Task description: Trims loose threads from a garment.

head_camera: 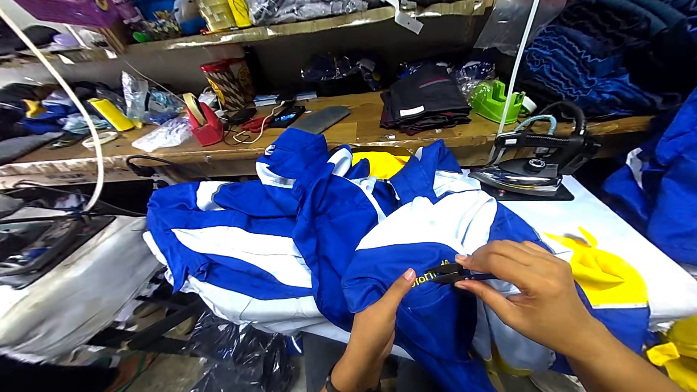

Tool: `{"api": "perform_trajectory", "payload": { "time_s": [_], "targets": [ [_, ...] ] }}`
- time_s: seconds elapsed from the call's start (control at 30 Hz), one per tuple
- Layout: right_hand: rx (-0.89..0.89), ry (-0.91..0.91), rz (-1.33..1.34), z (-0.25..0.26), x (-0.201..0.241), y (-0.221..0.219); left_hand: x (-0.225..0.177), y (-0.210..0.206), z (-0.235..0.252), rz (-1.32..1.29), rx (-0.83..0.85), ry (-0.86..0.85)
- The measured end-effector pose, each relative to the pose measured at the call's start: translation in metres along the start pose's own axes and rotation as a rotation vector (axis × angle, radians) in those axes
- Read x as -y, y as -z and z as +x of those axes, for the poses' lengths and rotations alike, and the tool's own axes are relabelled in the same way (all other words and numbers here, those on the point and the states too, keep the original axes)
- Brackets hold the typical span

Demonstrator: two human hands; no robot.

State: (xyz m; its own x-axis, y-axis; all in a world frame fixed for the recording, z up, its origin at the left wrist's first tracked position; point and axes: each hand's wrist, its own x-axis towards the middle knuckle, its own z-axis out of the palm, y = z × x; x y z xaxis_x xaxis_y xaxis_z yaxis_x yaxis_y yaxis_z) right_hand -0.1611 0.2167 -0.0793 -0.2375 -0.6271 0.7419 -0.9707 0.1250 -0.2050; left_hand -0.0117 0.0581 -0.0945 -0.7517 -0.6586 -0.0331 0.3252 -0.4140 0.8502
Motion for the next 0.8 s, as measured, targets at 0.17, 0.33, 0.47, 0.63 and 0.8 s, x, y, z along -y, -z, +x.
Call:
{"api": "perform_trajectory", "payload": {
  "time_s": [0.17, 0.33, 0.47, 0.63, 0.8],
  "targets": [
    [-0.007, 0.005, -0.018, 0.0, 0.001, 0.0, 0.001, 0.0, 0.0, -0.006, 0.002, -0.002],
    [-0.028, -0.063, 0.029, -0.007, 0.001, -0.009, 0.001, 0.001, -0.001, -0.038, 0.015, -0.002],
    [-0.064, -0.165, 0.105, -0.016, 0.004, -0.016, 0.004, 0.004, -0.005, -0.111, 0.109, 0.044],
    [-0.1, -0.168, 0.108, -0.019, 0.007, -0.016, 0.008, 0.002, -0.004, -0.075, 0.097, 0.044],
    [-0.087, -0.129, 0.023, -0.017, 0.003, -0.004, 0.007, 0.004, -0.001, -0.069, 0.065, 0.024]
  ]
}}
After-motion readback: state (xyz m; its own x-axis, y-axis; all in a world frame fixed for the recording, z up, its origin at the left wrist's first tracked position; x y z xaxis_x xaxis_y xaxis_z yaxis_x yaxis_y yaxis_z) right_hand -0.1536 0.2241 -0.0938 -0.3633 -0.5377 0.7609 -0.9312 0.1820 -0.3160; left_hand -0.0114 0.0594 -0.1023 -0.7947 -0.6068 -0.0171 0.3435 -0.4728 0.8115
